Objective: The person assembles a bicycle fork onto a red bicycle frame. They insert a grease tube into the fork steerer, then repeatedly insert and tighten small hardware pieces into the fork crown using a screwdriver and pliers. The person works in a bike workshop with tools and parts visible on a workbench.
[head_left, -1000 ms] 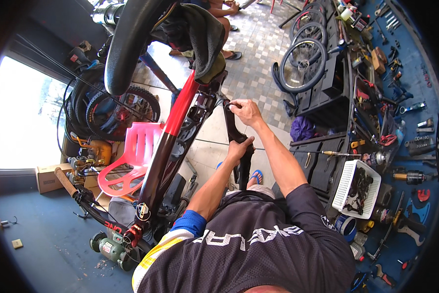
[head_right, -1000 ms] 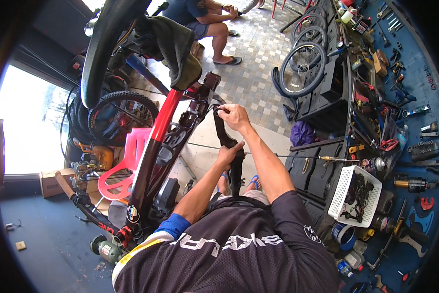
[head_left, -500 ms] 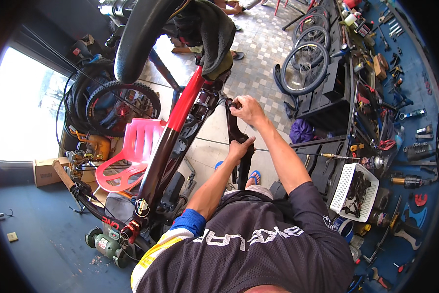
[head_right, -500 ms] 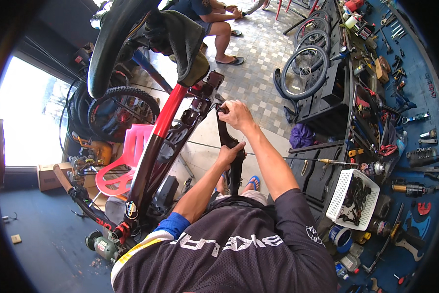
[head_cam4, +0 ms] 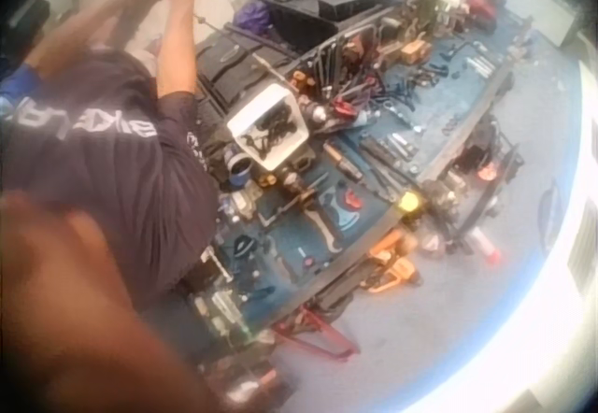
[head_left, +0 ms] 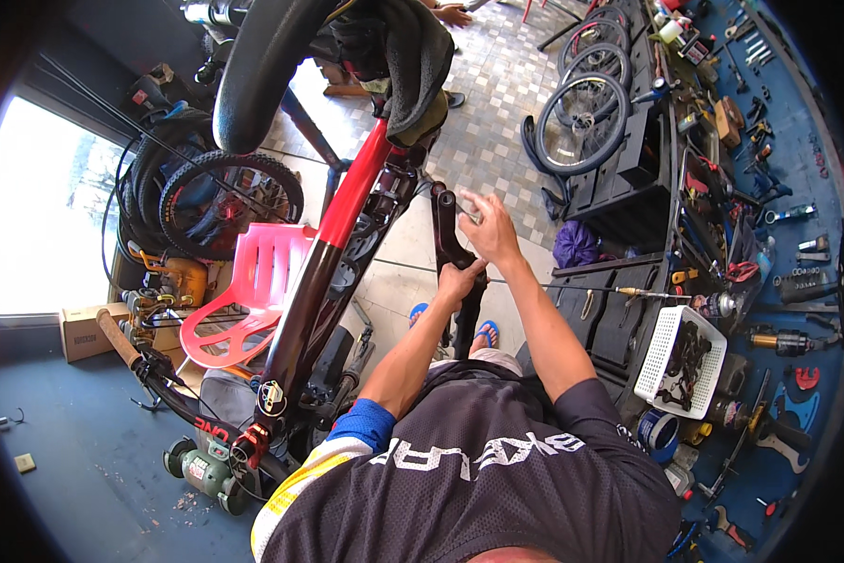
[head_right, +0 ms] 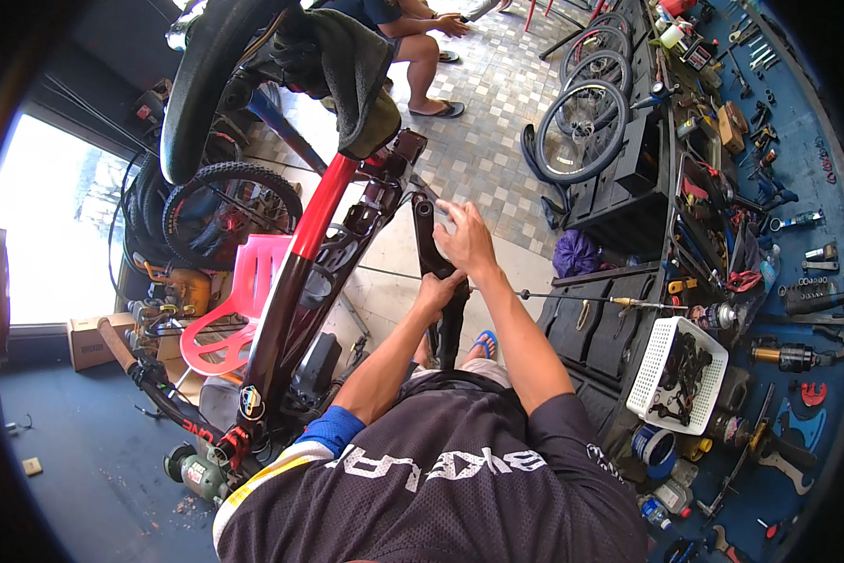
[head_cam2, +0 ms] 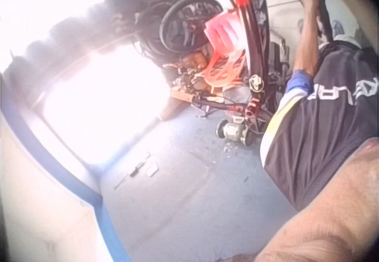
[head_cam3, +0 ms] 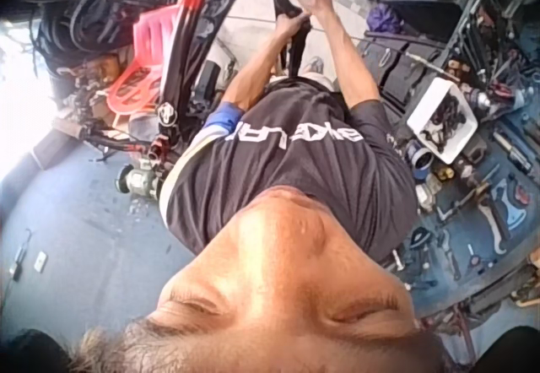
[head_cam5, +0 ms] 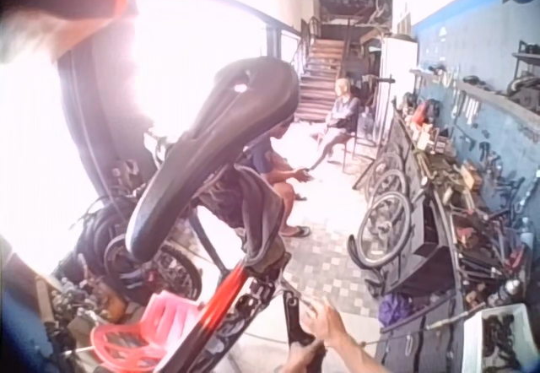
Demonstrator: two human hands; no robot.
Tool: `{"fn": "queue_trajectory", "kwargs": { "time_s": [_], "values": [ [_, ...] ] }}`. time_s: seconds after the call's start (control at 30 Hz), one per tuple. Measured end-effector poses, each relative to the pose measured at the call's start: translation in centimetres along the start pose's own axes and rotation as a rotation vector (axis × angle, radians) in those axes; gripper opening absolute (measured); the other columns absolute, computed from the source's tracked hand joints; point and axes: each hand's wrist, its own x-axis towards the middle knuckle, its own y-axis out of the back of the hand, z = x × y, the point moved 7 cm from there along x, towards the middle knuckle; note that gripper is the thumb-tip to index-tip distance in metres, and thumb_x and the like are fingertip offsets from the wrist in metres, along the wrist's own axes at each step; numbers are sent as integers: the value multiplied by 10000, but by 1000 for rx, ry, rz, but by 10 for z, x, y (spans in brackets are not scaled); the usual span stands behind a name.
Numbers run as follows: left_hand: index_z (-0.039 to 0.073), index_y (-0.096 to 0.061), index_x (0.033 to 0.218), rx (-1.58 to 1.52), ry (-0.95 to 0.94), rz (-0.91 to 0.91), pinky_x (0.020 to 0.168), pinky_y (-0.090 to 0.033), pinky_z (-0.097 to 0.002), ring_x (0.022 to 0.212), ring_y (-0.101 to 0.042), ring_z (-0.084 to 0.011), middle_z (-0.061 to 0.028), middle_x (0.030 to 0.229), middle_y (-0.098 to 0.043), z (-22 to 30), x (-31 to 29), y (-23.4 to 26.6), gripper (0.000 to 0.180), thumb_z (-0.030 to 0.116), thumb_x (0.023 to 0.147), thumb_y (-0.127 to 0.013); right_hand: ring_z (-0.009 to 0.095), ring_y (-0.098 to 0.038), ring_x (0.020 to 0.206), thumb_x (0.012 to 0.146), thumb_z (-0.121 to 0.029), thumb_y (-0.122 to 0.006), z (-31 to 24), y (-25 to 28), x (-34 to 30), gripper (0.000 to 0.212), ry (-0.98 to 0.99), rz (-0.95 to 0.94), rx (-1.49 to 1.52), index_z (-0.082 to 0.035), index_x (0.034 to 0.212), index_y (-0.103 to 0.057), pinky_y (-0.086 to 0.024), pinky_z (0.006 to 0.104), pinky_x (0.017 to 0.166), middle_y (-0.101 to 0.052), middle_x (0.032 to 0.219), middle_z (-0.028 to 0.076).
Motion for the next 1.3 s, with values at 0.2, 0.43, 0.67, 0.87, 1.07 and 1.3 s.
{"fn": "queue_trajectory", "kwargs": {
  "time_s": [0.2,0.43,0.67,0.87,1.07,1.3],
  "values": [
    [-69,-723,984,47,-76,80,686,-521,-369,801,-669,-177,-118,907,-737,-6,10,2,431,294,761,-789,232,-556,822,805,-203,-638,8,-23,-28,611,-111,-74,189,-94,1405,-611,-489,333,809,-537,922,102],
    [-109,-694,1003,166,-40,91,731,-522,-395,854,-675,-217,-168,937,-718,-19,26,8,531,359,771,-789,160,-530,742,835,-142,-622,11,-38,-26,658,-288,-152,506,-53,1478,-511,-495,318,710,-513,891,53],
    [-106,-684,955,148,-160,101,738,-526,-413,892,-687,-236,-198,937,-709,-21,30,1,604,468,792,-776,64,-430,645,933,-58,-562,-4,-43,-36,701,-692,-204,1371,-106,1585,-311,-407,256,549,-471,889,-11],
    [-94,-697,934,166,-238,100,718,-531,-396,858,-696,-235,-182,914,-719,-19,34,7,583,461,780,-782,83,-446,694,940,-73,-556,-1,-48,-37,698,-656,-290,1342,-151,1591,-319,-411,263,583,-446,893,-18],
    [-62,-731,883,87,-90,7,654,-542,-336,728,-710,-205,-128,793,-745,6,2,-6,386,317,814,-760,277,-577,920,858,-100,-604,22,-24,-17,661,-2,-13,59,-177,1506,-498,-522,365,819,-504,1098,132],
    [7,-721,799,-143,13,-51,599,-534,-310,632,-681,-161,-90,737,-729,0,-12,-1,341,332,871,-798,317,-655,912,875,-149,-649,-11,22,-5,393,14,16,-14,-185,1262,-706,-547,417,831,-623,1072,127]
  ]
}}
